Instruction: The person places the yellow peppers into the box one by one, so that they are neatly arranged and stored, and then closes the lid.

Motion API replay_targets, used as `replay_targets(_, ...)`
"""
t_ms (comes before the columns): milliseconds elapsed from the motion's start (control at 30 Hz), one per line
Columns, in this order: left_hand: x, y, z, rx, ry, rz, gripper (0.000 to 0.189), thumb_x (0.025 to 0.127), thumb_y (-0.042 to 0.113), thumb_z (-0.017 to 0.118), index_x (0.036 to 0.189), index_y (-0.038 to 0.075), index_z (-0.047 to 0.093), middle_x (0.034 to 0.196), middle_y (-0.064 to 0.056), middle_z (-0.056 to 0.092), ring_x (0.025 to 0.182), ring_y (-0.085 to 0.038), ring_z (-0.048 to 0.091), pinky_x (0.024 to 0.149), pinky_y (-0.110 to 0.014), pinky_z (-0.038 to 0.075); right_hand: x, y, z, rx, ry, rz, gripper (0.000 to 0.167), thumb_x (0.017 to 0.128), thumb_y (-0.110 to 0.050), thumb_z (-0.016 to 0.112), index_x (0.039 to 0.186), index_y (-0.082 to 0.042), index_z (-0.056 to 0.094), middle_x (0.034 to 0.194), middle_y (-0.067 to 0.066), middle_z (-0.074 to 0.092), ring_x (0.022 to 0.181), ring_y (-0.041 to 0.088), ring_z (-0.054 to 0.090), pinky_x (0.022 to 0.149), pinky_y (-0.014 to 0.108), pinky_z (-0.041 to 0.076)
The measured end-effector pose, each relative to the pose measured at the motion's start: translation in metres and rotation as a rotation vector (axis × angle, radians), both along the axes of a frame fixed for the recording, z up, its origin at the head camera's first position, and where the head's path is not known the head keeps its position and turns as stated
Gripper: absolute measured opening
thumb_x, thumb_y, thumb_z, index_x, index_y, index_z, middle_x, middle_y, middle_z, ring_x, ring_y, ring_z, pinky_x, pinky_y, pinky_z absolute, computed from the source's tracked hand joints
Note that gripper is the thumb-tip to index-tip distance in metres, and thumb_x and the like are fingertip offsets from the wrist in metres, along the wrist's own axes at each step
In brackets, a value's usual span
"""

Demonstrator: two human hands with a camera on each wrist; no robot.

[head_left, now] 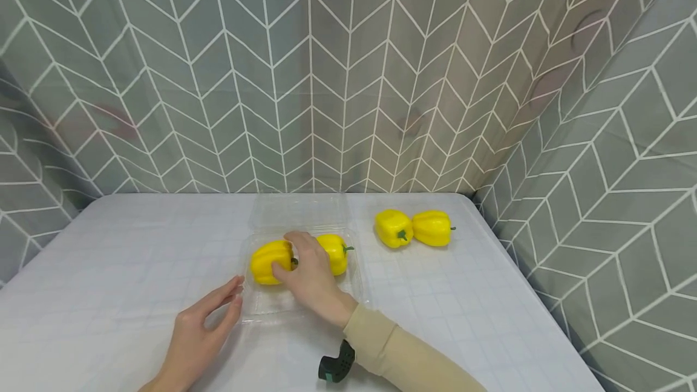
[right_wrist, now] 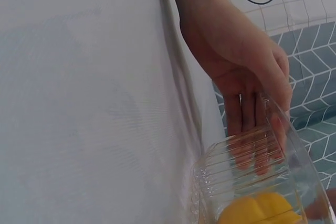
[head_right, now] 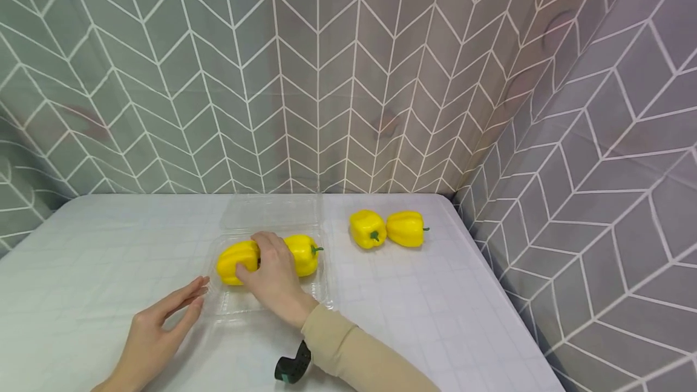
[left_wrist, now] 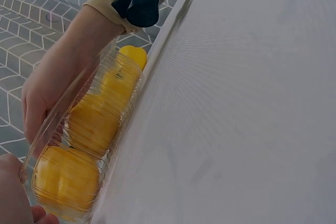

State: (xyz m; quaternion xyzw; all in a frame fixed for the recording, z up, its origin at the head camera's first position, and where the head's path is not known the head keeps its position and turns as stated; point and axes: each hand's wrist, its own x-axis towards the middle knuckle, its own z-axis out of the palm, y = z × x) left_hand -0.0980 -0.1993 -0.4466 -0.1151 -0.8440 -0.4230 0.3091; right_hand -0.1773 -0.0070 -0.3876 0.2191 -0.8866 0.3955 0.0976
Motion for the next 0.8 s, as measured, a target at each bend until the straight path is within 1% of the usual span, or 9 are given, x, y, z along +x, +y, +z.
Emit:
replay_targets(67,0.000,0.000,0.000,-0.004,-0.007,0.004,0.039,0.087,-0.001,0.073,0.125,0.003,0.068,0.119,-0.006,0.073,0.096,0.006,0.066,0.093,0.001,0.040,-0.001,0.001,0.000,-0.017,-0.011,-0.005,0.049,0.088,-0.025,0.074,0.132,-0.007,0.060,0.137,0.005,0.060,0.130,0.022,0.054,0.113,0.037,0.043)
replay_targets(233,-0.001,0.000,0.001,-0.011,-0.006,0.007,0.039,0.087,-0.001,0.073,0.125,0.002,0.069,0.120,-0.006,0.073,0.096,0.007,0.066,0.093,0.001,0.040,-0.004,0.002,-0.001,-0.041,0.000,0.000,0.049,0.088,-0.024,0.074,0.132,-0.008,0.060,0.135,0.005,0.061,0.129,0.022,0.055,0.111,0.036,0.045)
replay_targets(367,-0.002,0.000,0.001,-0.010,0.007,-0.003,0.039,0.087,-0.002,0.073,0.125,0.001,0.068,0.120,-0.007,0.073,0.096,0.006,0.066,0.093,0.000,0.040,-0.004,0.003,0.001,-0.082,-0.022,0.013,0.050,0.088,-0.024,0.074,0.133,-0.007,0.060,0.135,0.004,0.061,0.129,0.022,0.056,0.111,0.037,0.045)
replay_targets(600,-0.003,-0.001,0.001,-0.032,0.034,-0.011,0.039,0.086,-0.003,0.073,0.124,0.000,0.068,0.119,-0.009,0.073,0.096,0.006,0.067,0.094,0.000,0.040,-0.005,0.007,0.006,-0.085,-0.063,0.024,0.050,0.089,-0.026,0.074,0.134,-0.010,0.059,0.137,0.002,0.061,0.128,0.021,0.056,0.109,0.039,0.047)
replay_targets(800,-0.002,-0.001,0.003,-0.021,0.027,-0.006,0.039,0.085,-0.003,0.073,0.124,0.000,0.069,0.118,-0.009,0.073,0.096,0.006,0.067,0.094,0.000,0.039,-0.004,0.015,0.009,-0.102,-0.073,0.021,0.051,0.088,-0.025,0.075,0.134,-0.010,0.060,0.136,0.002,0.062,0.124,0.025,0.058,0.106,0.039,0.049)
